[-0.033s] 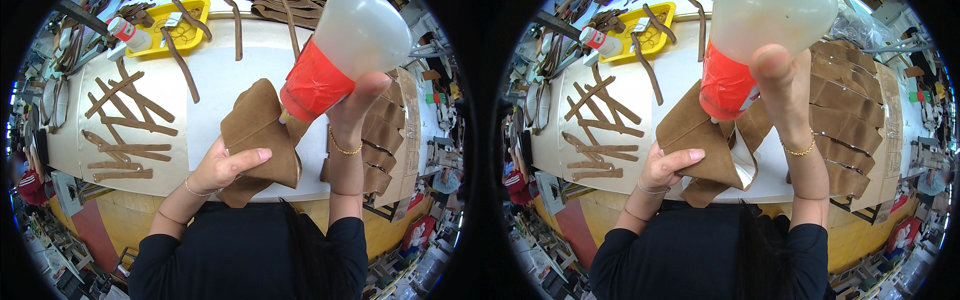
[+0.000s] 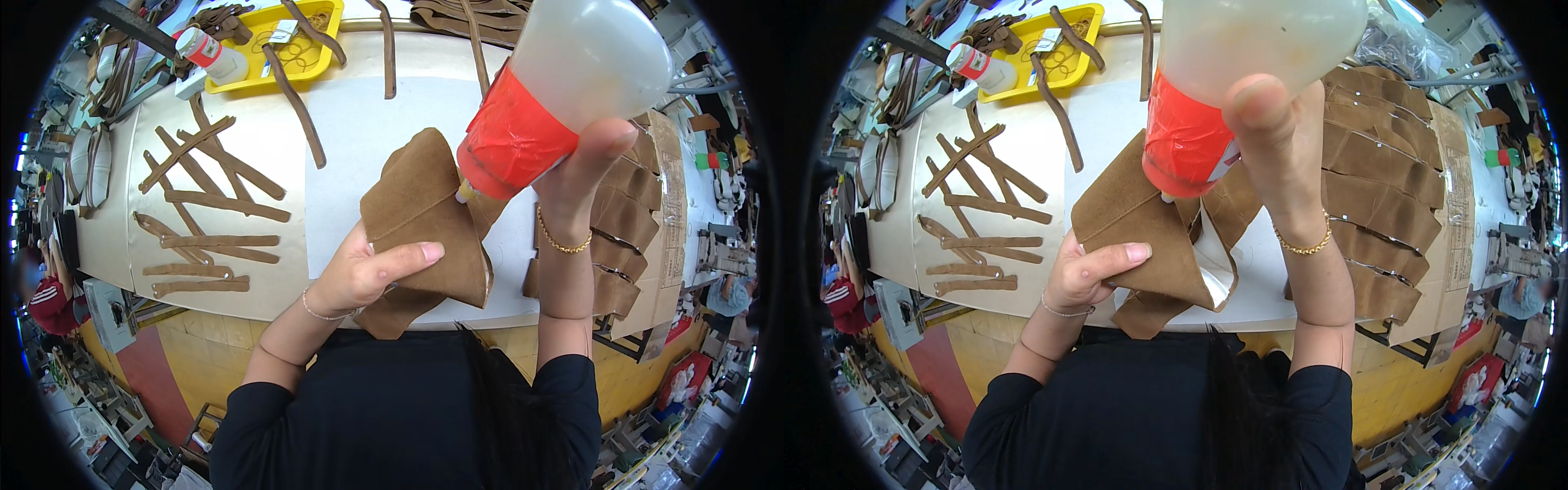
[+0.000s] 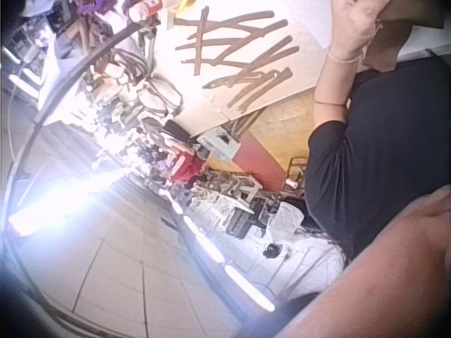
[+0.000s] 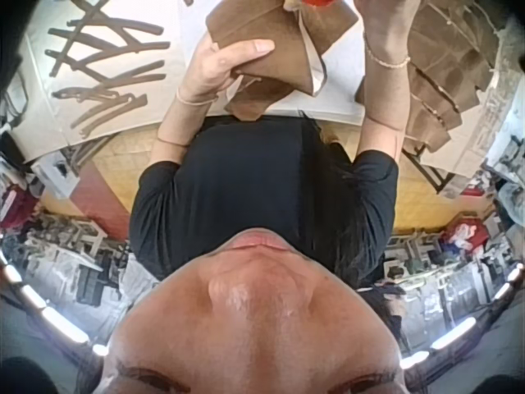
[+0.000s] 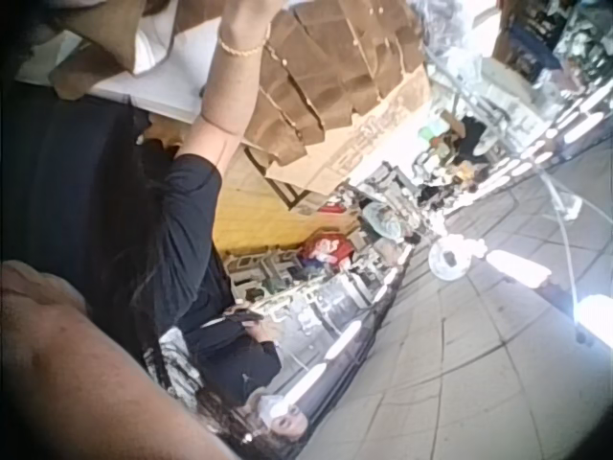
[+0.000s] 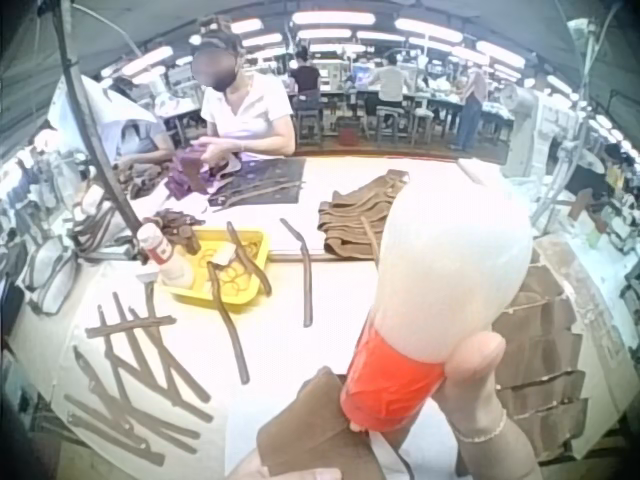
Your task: The person applies glue from a red-capped bottle to long brown leather strips and larger leather pieces on a white worktable. They place glued strips onto other pieces and arrange them in rows, handling items one at a time.
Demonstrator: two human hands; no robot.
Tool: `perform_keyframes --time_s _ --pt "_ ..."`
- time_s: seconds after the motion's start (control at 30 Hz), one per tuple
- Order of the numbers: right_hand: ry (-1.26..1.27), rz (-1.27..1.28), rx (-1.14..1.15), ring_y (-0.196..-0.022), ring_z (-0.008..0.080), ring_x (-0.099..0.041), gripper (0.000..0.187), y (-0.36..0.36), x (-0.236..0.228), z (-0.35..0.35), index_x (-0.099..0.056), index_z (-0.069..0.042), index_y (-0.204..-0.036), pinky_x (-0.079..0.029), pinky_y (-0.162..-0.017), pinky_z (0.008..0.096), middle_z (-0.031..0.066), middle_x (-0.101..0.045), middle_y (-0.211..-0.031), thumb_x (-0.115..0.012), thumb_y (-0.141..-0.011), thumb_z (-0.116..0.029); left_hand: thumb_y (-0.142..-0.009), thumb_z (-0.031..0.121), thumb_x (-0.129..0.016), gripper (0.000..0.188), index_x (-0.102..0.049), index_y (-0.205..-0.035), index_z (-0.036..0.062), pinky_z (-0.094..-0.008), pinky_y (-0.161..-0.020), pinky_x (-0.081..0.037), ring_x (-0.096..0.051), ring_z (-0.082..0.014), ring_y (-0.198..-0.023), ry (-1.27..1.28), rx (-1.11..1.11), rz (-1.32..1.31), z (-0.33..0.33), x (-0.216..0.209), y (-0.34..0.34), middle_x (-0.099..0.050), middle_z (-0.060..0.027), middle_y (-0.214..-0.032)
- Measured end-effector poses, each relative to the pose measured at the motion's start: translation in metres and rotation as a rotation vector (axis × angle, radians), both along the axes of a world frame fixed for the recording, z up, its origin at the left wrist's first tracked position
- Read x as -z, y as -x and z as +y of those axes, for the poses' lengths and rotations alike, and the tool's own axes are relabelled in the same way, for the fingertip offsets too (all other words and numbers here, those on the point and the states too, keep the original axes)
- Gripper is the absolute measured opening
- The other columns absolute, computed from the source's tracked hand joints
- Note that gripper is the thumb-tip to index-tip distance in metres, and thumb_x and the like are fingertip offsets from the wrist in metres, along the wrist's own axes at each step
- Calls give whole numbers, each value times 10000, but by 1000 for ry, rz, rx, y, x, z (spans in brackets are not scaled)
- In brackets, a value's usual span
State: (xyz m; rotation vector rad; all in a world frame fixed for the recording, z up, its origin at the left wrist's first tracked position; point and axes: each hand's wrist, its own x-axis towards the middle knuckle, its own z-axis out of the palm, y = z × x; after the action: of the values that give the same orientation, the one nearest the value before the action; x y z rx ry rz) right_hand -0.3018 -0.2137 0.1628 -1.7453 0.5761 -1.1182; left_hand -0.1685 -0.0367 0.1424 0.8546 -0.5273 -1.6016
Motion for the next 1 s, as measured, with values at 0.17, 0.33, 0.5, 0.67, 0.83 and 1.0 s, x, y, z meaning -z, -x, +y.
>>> perform_keyframes --time_s 0.17,0.33,0.5,0.67,0.83,1.0 --pt "-56 7 -13 -1005 181 -605 945 3 -2 8 -398 -12 -1299 -547 -799 318 95 -563 -1149 -404 -767 -793 -857 67 -605 485 -411 -1294 -19 -325 -933 -444 -548 -184 -1091 -11 -32 30 0 -1 0 -555 -108 -1187" --pt "-69 -19 -52 -985 183 -614 923 -1 -9 -2 -408 -19 -1286 -552 -786 316 93 -571 -1123 -444 -764 -779 -856 64 -604 485 -412 -1293 -20 -322 -933 -443 -555 -182 -1084 -2 -25 6 -4 3 -3 -557 -108 -1185" --pt "-52 -37 -79 -996 179 -608 896 -5 -8 -4 -405 -33 -1288 -548 -801 324 84 -572 -1114 -473 -769 -760 -855 55 -597 474 -419 -1288 -21 -322 -928 -447 -559 -182 -1080 4 -32 16 -4 2 -2 -565 -108 -1174" --pt "-70 -27 -79 -996 177 -608 884 -4 -5 -2 -408 -32 -1286 -548 -801 325 80 -574 -1106 -481 -775 -749 -852 42 -594 470 -423 -1285 -22 -324 -928 -451 -559 -185 -1089 -1 -52 40 -4 2 -2 -569 -111 -1171" --pt "-83 -44 -82 -995 175 -607 871 -3 -6 -4 -410 -31 -1285 -547 -802 325 77 -577 -1099 -489 -781 -738 -851 32 -591 472 -419 -1287 -22 -328 -923 -461 -566 -192 -1089 -13 -58 56 -4 2 -2 -566 -115 -1177" --pt "-98 -42 -99 -994 174 -607 859 -4 -5 -3 -413 -30 -1283 -547 -803 326 73 -579 -1091 -497 -787 -726 -853 28 -584 477 -409 -1294 -22 -327 -926 -458 -566 -194 -1088 14 -43 50 -5 3 -2 -561 -118 -1185"
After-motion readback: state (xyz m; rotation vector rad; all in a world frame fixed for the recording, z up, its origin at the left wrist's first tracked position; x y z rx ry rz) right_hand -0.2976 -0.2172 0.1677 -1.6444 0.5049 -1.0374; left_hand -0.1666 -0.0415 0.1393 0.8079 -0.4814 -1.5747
